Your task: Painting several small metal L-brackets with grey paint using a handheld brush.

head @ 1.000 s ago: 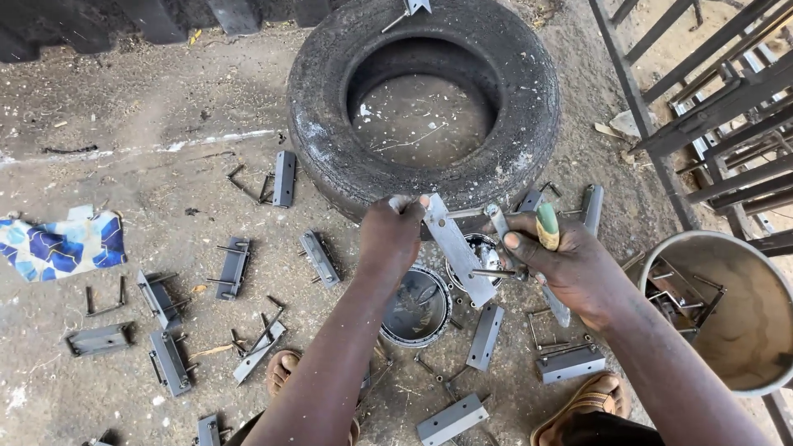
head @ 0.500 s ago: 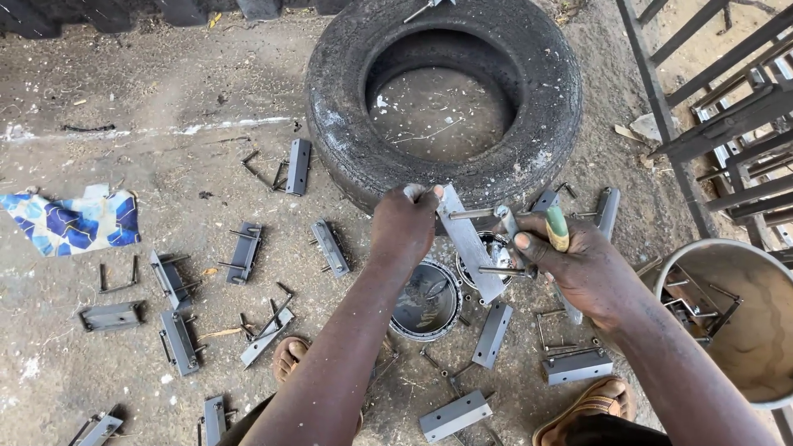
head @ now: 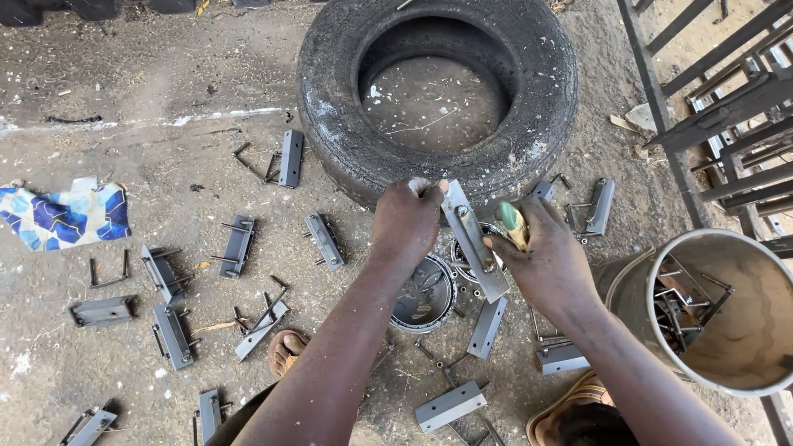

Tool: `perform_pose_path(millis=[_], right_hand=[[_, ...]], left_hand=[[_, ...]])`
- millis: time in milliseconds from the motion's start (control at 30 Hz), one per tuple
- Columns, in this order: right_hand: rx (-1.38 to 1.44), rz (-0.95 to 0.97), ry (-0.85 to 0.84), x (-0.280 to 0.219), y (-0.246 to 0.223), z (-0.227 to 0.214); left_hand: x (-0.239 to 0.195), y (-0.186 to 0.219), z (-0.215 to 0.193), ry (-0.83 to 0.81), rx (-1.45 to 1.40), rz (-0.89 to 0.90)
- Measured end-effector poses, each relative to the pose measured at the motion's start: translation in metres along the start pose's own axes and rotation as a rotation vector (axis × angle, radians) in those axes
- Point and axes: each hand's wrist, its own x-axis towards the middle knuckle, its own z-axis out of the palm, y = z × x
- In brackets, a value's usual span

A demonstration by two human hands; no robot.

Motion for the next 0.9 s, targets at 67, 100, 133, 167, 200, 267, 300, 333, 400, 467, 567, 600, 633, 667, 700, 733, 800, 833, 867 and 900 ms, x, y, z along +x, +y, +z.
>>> perform_pose_path(millis=[67, 100, 133, 167, 200, 267, 300, 333, 400, 467, 567, 600, 633, 667, 700, 733, 800, 833, 867, 900], right_hand=[[0.005, -0.023, 0.035, 0.002, 0.018, 0.008], [0.009, -0.043, 0.072, 0.004, 0.028, 0.012], [0.009, -0.043, 0.07, 0.002, 0.023, 0.012], [0.007, -0.053, 0.072, 0.001, 0.019, 0.011], [0.004, -0.061, 0.075, 0.0, 0.015, 0.01], [-0.027, -0.082, 0.08, -0.002, 0.01, 0.012], [-0.057, -0.104, 0.086, -0.003, 0.008, 0.012], [-0.057, -0.105, 0.085, -0.004, 0.007, 0.014], [-0.134, -0.088, 0.077, -0.006, 0.006, 0.016], [-0.165, -0.094, 0.074, -0.006, 0.008, 0.019], [-0.177, -0.095, 0.064, -0.005, 0.013, 0.023], [-0.159, -0.093, 0.057, -0.004, 0.015, 0.023], [-0.159, -0.091, 0.057, -0.004, 0.016, 0.023], [-0.154, -0.09, 0.068, -0.005, 0.017, 0.022], [-0.149, -0.089, 0.079, -0.005, 0.017, 0.022], [-0.149, -0.087, 0.077, -0.007, 0.016, 0.019], [0.09, -0.081, 0.144, -0.008, 0.013, 0.013], [0.091, -0.081, 0.145, -0.013, 0.021, 0.014], [0.258, 0.054, 0.122, -0.017, 0.029, 0.015], [0.425, 0.188, 0.096, -0.021, 0.038, 0.015]], left_hand=[[0.007, -0.01, 0.004, 0.016, 0.003, -0.015], [0.011, -0.015, 0.006, 0.03, 0.007, -0.028], [0.011, -0.016, 0.006, 0.031, 0.007, -0.03], [0.011, -0.017, 0.006, 0.043, 0.009, -0.04], [0.011, -0.017, 0.006, 0.055, 0.012, -0.051], [0.016, -0.024, 0.012, 0.064, 0.036, -0.057], [0.019, -0.027, 0.015, 0.073, 0.06, -0.061], [0.015, -0.021, 0.012, 0.073, 0.06, -0.062], [0.006, -0.01, 0.007, 0.087, 0.023, -0.081], [0.008, -0.011, 0.01, 0.095, 0.03, -0.089], [0.008, -0.012, 0.013, 0.098, 0.028, -0.095], [0.008, -0.011, 0.014, 0.095, 0.018, -0.092], [0.009, -0.012, 0.015, 0.094, 0.018, -0.093], [0.009, -0.013, 0.016, 0.101, 0.007, -0.094], [0.01, -0.014, 0.017, 0.109, -0.005, -0.096], [0.007, -0.013, 0.016, 0.108, -0.004, -0.098], [0.004, -0.01, 0.012, 0.118, -0.087, -0.134], [0.008, -0.018, 0.013, 0.118, -0.086, -0.133], [0.014, -0.024, 0.015, 0.157, -0.155, -0.142], [0.019, -0.03, 0.016, 0.196, -0.225, -0.15]])
